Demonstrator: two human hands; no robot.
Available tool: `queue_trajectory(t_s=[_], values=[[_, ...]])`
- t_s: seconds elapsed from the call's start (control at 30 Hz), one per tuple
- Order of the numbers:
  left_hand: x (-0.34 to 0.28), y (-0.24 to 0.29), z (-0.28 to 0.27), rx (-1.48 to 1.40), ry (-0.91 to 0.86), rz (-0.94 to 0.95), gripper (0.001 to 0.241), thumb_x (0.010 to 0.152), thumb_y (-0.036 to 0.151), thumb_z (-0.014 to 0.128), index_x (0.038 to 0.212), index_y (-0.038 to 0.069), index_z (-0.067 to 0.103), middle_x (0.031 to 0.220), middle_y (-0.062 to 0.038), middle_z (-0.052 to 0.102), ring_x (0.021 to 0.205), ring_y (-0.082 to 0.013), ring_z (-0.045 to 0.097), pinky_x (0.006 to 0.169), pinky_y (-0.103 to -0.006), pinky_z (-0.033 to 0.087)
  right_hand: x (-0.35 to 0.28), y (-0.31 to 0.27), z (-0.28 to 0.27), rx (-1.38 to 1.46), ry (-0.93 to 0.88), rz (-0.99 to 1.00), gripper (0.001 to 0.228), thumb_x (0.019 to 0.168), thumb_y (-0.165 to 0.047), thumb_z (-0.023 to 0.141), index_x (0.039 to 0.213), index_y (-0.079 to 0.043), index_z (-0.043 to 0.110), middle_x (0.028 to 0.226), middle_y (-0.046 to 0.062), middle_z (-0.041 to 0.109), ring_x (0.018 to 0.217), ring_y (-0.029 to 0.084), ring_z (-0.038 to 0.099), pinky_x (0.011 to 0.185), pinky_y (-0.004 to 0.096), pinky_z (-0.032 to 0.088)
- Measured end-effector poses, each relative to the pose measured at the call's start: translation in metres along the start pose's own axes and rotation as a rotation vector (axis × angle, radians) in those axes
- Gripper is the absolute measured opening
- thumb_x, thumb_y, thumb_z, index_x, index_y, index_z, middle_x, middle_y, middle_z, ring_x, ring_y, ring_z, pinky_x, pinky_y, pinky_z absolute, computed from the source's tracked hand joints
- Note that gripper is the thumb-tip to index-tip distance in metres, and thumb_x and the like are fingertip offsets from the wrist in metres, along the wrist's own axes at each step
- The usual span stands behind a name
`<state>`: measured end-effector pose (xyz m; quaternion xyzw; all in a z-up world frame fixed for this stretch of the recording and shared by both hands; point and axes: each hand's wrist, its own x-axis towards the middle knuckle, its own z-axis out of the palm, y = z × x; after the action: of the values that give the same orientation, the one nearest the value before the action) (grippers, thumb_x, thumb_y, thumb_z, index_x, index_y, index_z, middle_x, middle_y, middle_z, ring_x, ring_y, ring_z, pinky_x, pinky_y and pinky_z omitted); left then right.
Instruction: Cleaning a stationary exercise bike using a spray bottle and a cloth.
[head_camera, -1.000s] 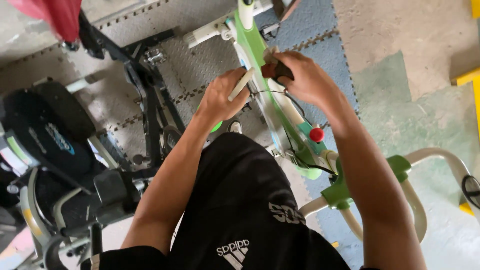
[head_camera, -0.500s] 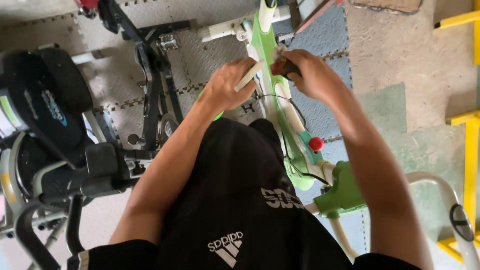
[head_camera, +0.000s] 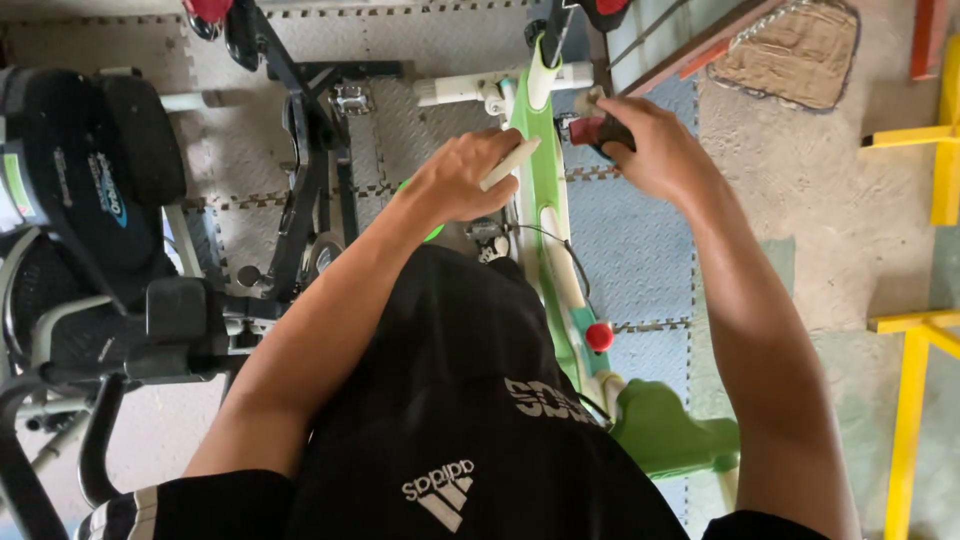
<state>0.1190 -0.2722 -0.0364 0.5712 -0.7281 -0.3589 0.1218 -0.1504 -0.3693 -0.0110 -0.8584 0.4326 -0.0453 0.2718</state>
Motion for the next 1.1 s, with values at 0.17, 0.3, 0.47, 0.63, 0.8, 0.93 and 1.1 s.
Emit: queue_trajectory(t_s=[0.17,0.3,0.47,0.63,0.8,0.93,1.1], values=[[0.026,-0.042,0.015,0.057,0.176,0.079,0.054,0.091,0.031,0.065,0.136,0.004,0.053,0.1,-0.018,0.069,0.091,-0.0379,0.066,0.083,-0.0507,0.052,0.037,0.011,0.002,0.021,-0.005,-0.124,0.053,0.092,-0.004,0.072,0.143,-0.002,0.059,0.136,0.024,0.063,0.121,0.042,0.063,0.101,0.046,0.051],[0.022,-0.051,-0.016,-0.066,0.205,0.038,0.045,0.09,0.025,0.068,0.13,0.006,0.06,0.101,-0.016,0.07,0.089,-0.0383,0.069,0.08,-0.0502,0.055,0.074,-0.004,0.019,0.148,-0.032,-0.126,0.053,0.091,-0.002,0.071,0.142,0.0,0.058,0.13,0.021,0.068,0.118,0.037,0.068,0.099,0.042,0.054],[0.034,-0.102,-0.046,-0.204,0.344,0.156,0.039,0.09,0.02,0.071,0.125,0.004,0.062,0.105,-0.018,0.07,0.094,-0.0422,0.068,0.081,-0.0513,0.056,0.133,-0.008,0.049,0.188,-0.033,-0.126,0.052,0.09,0.0,0.072,0.141,0.002,0.059,0.126,0.022,0.07,0.112,0.033,0.07,0.096,0.041,0.054],[0.055,-0.169,-0.078,-0.165,0.493,0.305,0.044,0.082,0.019,0.071,0.121,0.001,0.061,0.111,-0.024,0.067,0.095,-0.0452,0.066,0.081,-0.0521,0.055,0.2,-0.028,0.069,0.298,-0.038,-0.003,0.052,0.09,0.002,0.069,0.141,0.001,0.058,0.12,0.021,0.071,0.106,0.031,0.072,0.091,0.04,0.056],[0.07,-0.213,-0.137,-0.296,0.231,-0.068,0.029,0.086,0.016,0.065,0.114,0.008,0.066,0.105,-0.018,0.07,0.095,-0.0446,0.067,0.08,-0.0517,0.054,0.254,-0.042,0.096,0.283,0.063,0.033,0.053,0.092,-0.001,0.071,0.143,0.002,0.057,0.128,0.024,0.067,0.114,0.039,0.068,0.097,0.043,0.053],[0.077,-0.259,-0.147,-0.397,0.316,-0.075,0.035,0.084,0.016,0.064,0.118,0.007,0.064,0.106,-0.019,0.07,0.095,-0.0456,0.066,0.078,-0.0512,0.055,0.284,-0.049,0.131,0.263,0.148,0.023,0.054,0.095,-0.001,0.071,0.145,0.002,0.053,0.138,0.028,0.062,0.122,0.043,0.064,0.101,0.044,0.051],[0.095,-0.294,-0.149,-0.39,0.293,-0.126,0.034,0.084,0.016,0.064,0.116,0.007,0.067,0.101,-0.021,0.069,0.093,-0.0452,0.066,0.078,-0.052,0.054,0.316,-0.046,0.158,0.342,0.17,0.251,0.045,0.106,-0.01,0.063,0.148,-0.003,0.05,0.129,0.024,0.067,0.116,0.041,0.067,0.097,0.045,0.053]])
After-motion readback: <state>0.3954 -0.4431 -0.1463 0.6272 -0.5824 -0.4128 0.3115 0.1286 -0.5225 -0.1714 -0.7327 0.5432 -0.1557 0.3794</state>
